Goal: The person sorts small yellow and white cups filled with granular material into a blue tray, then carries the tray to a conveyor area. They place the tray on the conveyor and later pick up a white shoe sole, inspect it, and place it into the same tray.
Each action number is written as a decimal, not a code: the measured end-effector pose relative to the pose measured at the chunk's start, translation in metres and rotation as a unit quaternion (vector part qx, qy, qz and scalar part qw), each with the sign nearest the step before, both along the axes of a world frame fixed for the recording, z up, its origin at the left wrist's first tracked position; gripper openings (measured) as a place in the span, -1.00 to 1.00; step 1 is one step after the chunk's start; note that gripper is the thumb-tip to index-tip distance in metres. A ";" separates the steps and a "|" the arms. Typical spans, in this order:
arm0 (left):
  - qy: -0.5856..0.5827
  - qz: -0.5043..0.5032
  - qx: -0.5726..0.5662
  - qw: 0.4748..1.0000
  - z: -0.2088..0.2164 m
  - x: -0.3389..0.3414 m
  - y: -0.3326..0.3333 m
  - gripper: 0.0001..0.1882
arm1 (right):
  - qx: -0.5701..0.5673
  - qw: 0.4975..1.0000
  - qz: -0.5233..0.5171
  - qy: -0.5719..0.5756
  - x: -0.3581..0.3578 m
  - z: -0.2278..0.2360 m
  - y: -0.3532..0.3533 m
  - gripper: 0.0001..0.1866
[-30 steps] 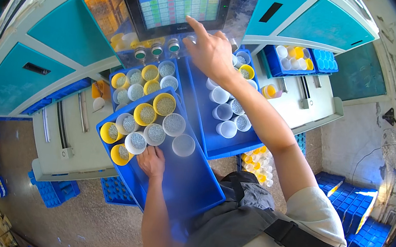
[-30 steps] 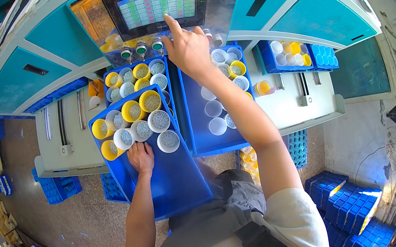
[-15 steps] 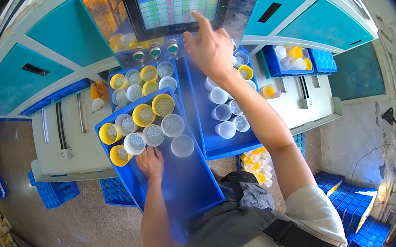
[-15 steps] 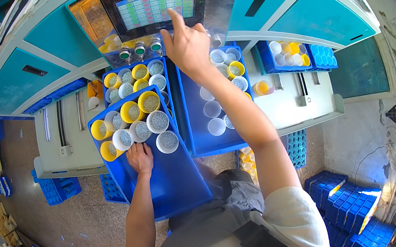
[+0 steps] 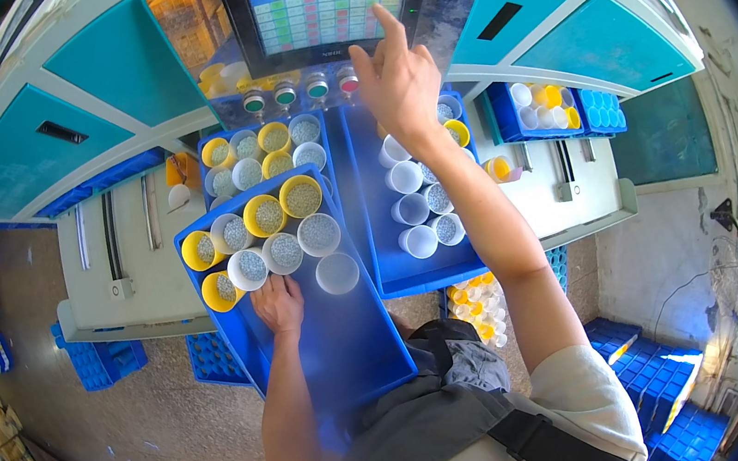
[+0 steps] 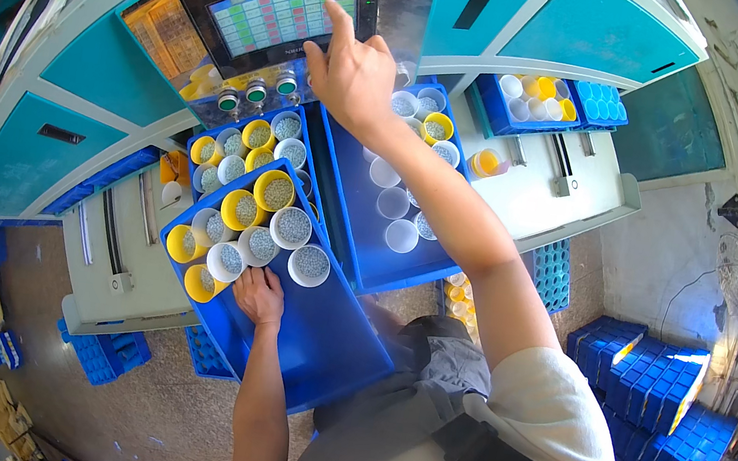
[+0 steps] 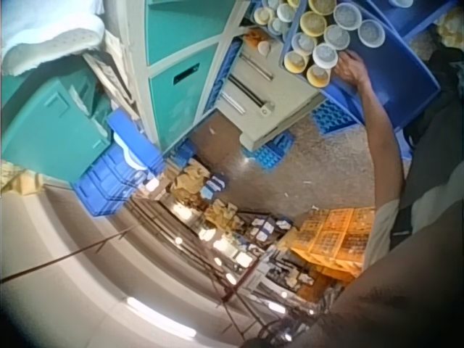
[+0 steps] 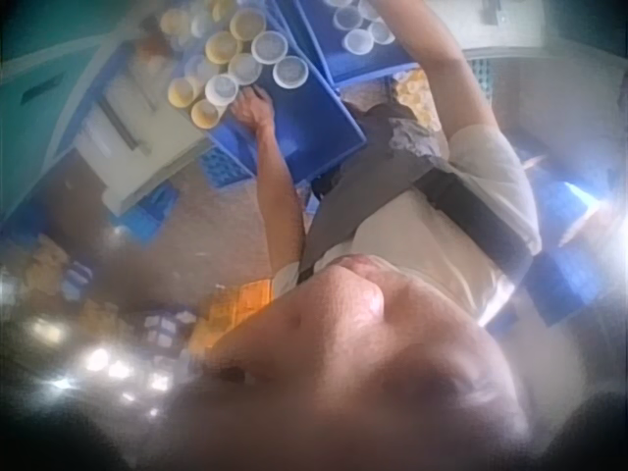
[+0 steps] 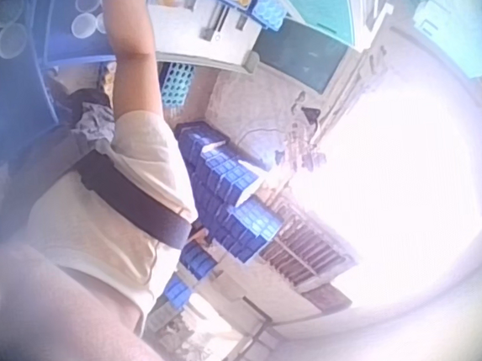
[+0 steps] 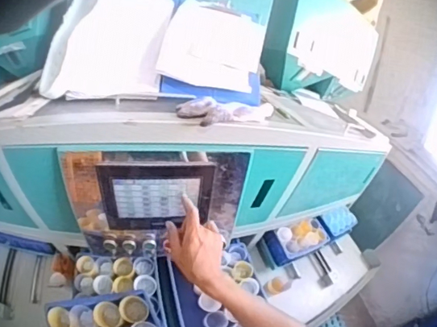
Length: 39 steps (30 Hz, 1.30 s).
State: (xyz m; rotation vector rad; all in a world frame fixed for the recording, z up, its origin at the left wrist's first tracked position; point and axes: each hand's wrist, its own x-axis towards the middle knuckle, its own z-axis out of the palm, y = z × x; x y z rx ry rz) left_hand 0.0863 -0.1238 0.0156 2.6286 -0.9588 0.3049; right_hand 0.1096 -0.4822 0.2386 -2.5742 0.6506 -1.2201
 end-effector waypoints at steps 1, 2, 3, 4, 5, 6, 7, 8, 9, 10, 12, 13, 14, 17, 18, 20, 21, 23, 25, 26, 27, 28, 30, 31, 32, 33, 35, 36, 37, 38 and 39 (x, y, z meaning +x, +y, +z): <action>-0.001 0.000 -0.003 1.000 0.000 0.000 0.000 -0.82 | 0.005 1.000 -0.012 -0.005 0.000 0.001 -0.001 -0.38; -0.001 0.000 -0.003 1.000 0.000 0.000 0.000 -0.82 | 0.017 1.000 -0.005 0.007 0.000 0.002 -0.001 -0.38; -0.002 0.001 -0.003 1.000 0.001 0.000 0.000 -0.82 | 0.030 0.999 0.002 0.018 0.000 0.003 -0.001 -0.38; -0.003 0.001 -0.003 1.000 0.001 0.000 0.000 -0.82 | 0.040 0.999 0.006 0.027 0.001 0.004 0.000 -0.38; -0.002 0.001 -0.002 1.000 0.001 0.000 0.000 -0.82 | 0.011 0.999 0.020 0.030 0.002 0.004 0.000 -0.37; 0.000 0.000 -0.001 1.000 0.002 0.000 0.000 -0.82 | -0.019 0.999 0.030 0.031 0.003 0.005 0.001 -0.37; 0.001 0.000 0.000 1.000 0.002 0.000 0.000 -0.83 | -0.056 0.997 0.047 0.025 0.005 0.005 0.002 -0.37; 0.002 -0.001 -0.002 1.000 0.002 0.000 0.000 -0.83 | -0.035 0.998 0.038 0.025 0.006 0.005 0.003 -0.36; 0.003 -0.001 -0.003 1.000 0.002 0.000 0.000 -0.83 | -0.021 0.999 0.036 0.018 0.006 0.005 0.003 -0.36; 0.004 0.000 -0.005 1.000 0.002 0.000 0.000 -0.83 | -0.006 0.999 0.037 0.011 0.007 0.005 0.002 -0.36; 0.005 -0.001 -0.007 1.000 0.002 -0.001 0.000 -0.84 | -0.005 1.000 0.004 -0.021 0.007 0.005 0.000 -0.40; 0.007 0.001 -0.007 1.000 0.002 0.000 0.000 -0.84 | -0.005 0.999 -0.014 -0.035 0.006 0.005 -0.001 -0.41; 0.004 -0.001 -0.007 1.000 0.002 0.000 0.000 -0.84 | -0.015 0.999 -0.004 -0.034 0.006 0.006 -0.002 -0.42; 0.001 -0.001 -0.005 1.000 0.003 0.000 0.000 -0.84 | -0.040 0.999 0.020 -0.018 0.007 0.009 -0.003 -0.41; 0.004 0.000 -0.004 1.000 0.004 -0.001 0.000 -0.84 | -0.041 0.999 0.031 -0.006 0.008 0.011 -0.002 -0.40; 0.005 -0.002 -0.001 1.000 0.004 -0.001 0.001 -0.85 | -0.040 0.998 0.043 0.003 0.011 0.015 0.000 -0.39; 0.004 -0.003 0.002 1.000 0.004 -0.002 0.001 -0.85 | -0.037 0.998 0.045 0.002 0.011 0.017 0.001 -0.39; -0.002 -0.001 -0.010 1.000 0.003 -0.002 -0.001 -0.85 | -0.022 0.998 0.065 -0.009 0.006 0.015 0.005 -0.39; -0.022 0.004 -0.038 0.999 0.005 0.000 -0.004 -0.83 | -0.023 0.996 0.086 -0.027 -0.012 0.004 0.011 -0.43; -0.010 0.004 -0.033 0.999 0.007 0.000 -0.005 -0.83 | 0.002 0.996 0.091 0.008 -0.026 -0.005 0.018 -0.46; -0.002 0.011 -0.031 0.999 0.011 0.000 -0.006 -0.82 | 0.047 0.993 0.099 0.053 -0.045 -0.017 0.029 -0.51; 0.007 0.017 -0.028 0.999 0.017 -0.001 -0.004 -0.82 | 0.099 0.983 0.116 0.104 -0.067 -0.032 0.043 -0.56; 0.084 0.034 -0.002 0.996 0.036 -0.006 0.006 -0.81 | 0.220 0.943 0.161 0.192 -0.121 -0.064 0.081 -0.53; 0.129 0.046 0.008 0.991 0.048 -0.011 0.015 -0.81 | 0.246 0.923 0.178 0.235 -0.146 -0.081 0.101 -0.49; 0.161 0.053 0.018 0.985 0.060 -0.019 0.025 -0.81 | 0.296 0.890 0.160 0.307 -0.172 -0.097 0.125 -0.45; 0.099 0.079 -0.009 0.992 0.074 -0.030 0.041 -0.84 | 0.350 0.860 0.189 0.319 -0.201 -0.107 0.148 -0.40; -0.012 0.158 -0.019 0.987 0.097 -0.048 0.073 -0.76 | 0.409 0.813 0.199 0.364 -0.237 -0.124 0.192 -0.30; -0.036 0.223 -0.010 0.974 0.104 -0.058 0.088 -0.71 | 0.365 0.861 0.180 0.305 -0.245 -0.131 0.214 -0.30; -0.023 0.245 -0.008 0.969 0.107 -0.064 0.099 -0.69 | 0.412 0.840 0.150 0.320 -0.248 -0.137 0.222 -0.34; -0.006 0.273 -0.004 0.962 0.108 -0.067 0.109 -0.67 | 0.464 0.814 0.115 0.332 -0.249 -0.140 0.227 -0.38; 0.044 0.321 0.018 0.946 0.109 -0.071 0.117 -0.64 | 0.431 0.834 0.104 0.329 -0.248 -0.140 0.230 -0.44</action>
